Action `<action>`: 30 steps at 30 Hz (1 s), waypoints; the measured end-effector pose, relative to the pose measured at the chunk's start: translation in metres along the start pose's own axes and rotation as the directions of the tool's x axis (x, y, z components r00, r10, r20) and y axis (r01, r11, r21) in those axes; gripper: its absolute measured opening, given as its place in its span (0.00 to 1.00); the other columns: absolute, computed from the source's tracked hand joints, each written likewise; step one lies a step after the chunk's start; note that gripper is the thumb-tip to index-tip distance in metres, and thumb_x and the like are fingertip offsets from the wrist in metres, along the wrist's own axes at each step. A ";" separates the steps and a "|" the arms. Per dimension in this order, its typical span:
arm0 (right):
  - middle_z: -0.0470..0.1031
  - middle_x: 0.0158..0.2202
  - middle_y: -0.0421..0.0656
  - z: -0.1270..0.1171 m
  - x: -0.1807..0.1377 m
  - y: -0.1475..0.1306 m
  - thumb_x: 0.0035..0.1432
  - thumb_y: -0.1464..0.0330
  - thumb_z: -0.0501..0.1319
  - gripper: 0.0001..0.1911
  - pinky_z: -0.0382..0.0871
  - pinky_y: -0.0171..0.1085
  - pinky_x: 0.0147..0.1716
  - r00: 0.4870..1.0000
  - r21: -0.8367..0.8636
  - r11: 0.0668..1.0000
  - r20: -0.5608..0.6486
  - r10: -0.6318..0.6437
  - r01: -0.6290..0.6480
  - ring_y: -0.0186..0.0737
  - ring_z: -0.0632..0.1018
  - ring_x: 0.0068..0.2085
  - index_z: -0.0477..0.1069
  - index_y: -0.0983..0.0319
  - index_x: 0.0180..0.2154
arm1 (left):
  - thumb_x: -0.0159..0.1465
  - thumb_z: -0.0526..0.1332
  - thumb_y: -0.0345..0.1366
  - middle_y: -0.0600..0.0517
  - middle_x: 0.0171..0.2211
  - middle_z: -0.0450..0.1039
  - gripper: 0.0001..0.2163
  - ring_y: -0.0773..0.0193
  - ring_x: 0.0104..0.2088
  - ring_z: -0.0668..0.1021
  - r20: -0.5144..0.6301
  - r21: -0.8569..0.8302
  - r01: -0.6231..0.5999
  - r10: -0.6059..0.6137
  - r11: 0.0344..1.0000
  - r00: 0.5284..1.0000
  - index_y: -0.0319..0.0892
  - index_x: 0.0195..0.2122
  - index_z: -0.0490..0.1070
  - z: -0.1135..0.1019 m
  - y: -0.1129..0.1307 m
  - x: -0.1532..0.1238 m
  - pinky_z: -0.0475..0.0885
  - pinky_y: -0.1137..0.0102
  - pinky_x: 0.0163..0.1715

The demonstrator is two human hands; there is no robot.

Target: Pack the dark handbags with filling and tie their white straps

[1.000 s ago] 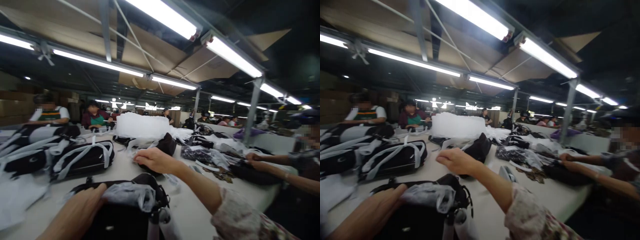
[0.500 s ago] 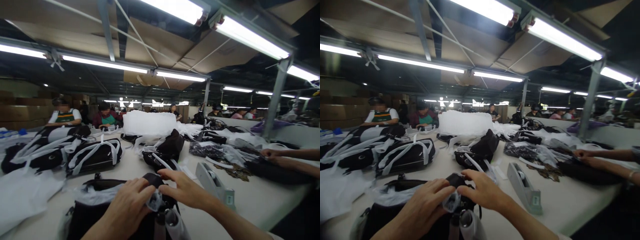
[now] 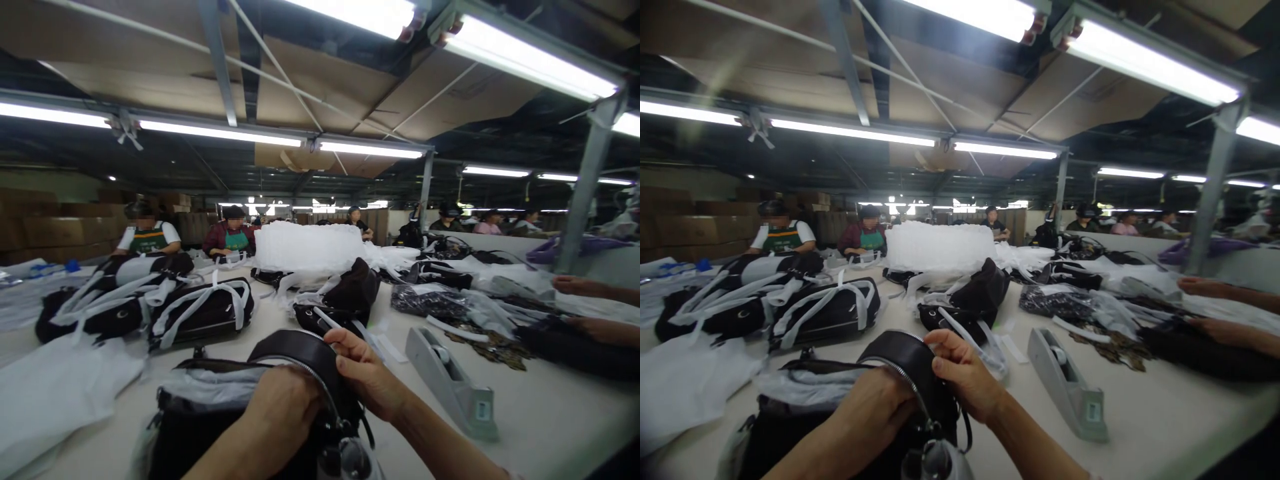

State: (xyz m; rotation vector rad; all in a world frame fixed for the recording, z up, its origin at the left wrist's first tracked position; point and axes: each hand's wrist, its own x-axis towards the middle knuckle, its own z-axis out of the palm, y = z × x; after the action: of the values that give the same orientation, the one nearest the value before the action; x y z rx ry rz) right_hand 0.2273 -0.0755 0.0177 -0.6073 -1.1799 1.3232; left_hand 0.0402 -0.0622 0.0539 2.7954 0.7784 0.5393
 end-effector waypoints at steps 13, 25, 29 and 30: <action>0.70 0.25 0.35 0.004 -0.007 -0.019 0.50 0.56 0.73 0.22 0.61 0.29 0.31 1.000 -0.327 0.945 -0.020 -0.003 -0.004 0.28 0.69 0.29 0.78 0.58 0.45 | 0.66 0.55 0.29 0.52 0.49 0.77 0.15 0.57 0.47 0.77 0.049 0.178 0.080 -0.090 0.981 0.995 0.50 0.48 0.75 -0.071 -0.042 -0.068 0.69 0.66 0.49; 0.82 0.39 0.42 -0.004 -0.014 -0.006 0.51 0.58 0.72 0.18 0.74 0.37 0.43 1.000 -0.251 0.968 -0.010 -0.010 0.008 0.41 0.81 0.41 0.79 0.50 0.46 | 0.60 0.60 0.28 0.52 0.55 0.74 0.26 0.57 0.54 0.75 0.198 0.035 0.192 -0.195 0.981 0.961 0.53 0.61 0.67 -0.100 -0.078 -0.081 0.65 0.68 0.56; 0.83 0.41 0.44 -0.015 -0.020 -0.004 0.50 0.56 0.72 0.19 0.76 0.42 0.44 0.997 -0.300 0.953 -0.070 0.012 -0.033 0.47 0.81 0.42 0.80 0.50 0.45 | 0.57 0.61 0.27 0.53 0.51 0.76 0.25 0.57 0.53 0.75 0.178 0.131 0.277 -0.297 0.952 0.938 0.51 0.55 0.73 -0.126 -0.094 -0.103 0.66 0.69 0.54; 0.83 0.41 0.45 -0.016 -0.020 -0.003 0.50 0.55 0.71 0.19 0.76 0.44 0.43 0.997 -0.322 0.946 -0.067 0.025 -0.045 0.49 0.82 0.41 0.80 0.50 0.45 | 0.57 0.60 0.26 0.53 0.45 0.79 0.20 0.58 0.49 0.77 0.181 0.173 0.249 -0.279 0.953 0.943 0.50 0.49 0.77 -0.127 -0.094 -0.104 0.68 0.70 0.50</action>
State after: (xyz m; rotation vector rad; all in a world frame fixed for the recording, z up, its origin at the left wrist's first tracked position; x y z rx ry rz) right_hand 0.2466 -0.0911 0.0089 -0.9029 -1.3523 1.1382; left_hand -0.1360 -0.0276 0.1134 2.7520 1.1655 0.1512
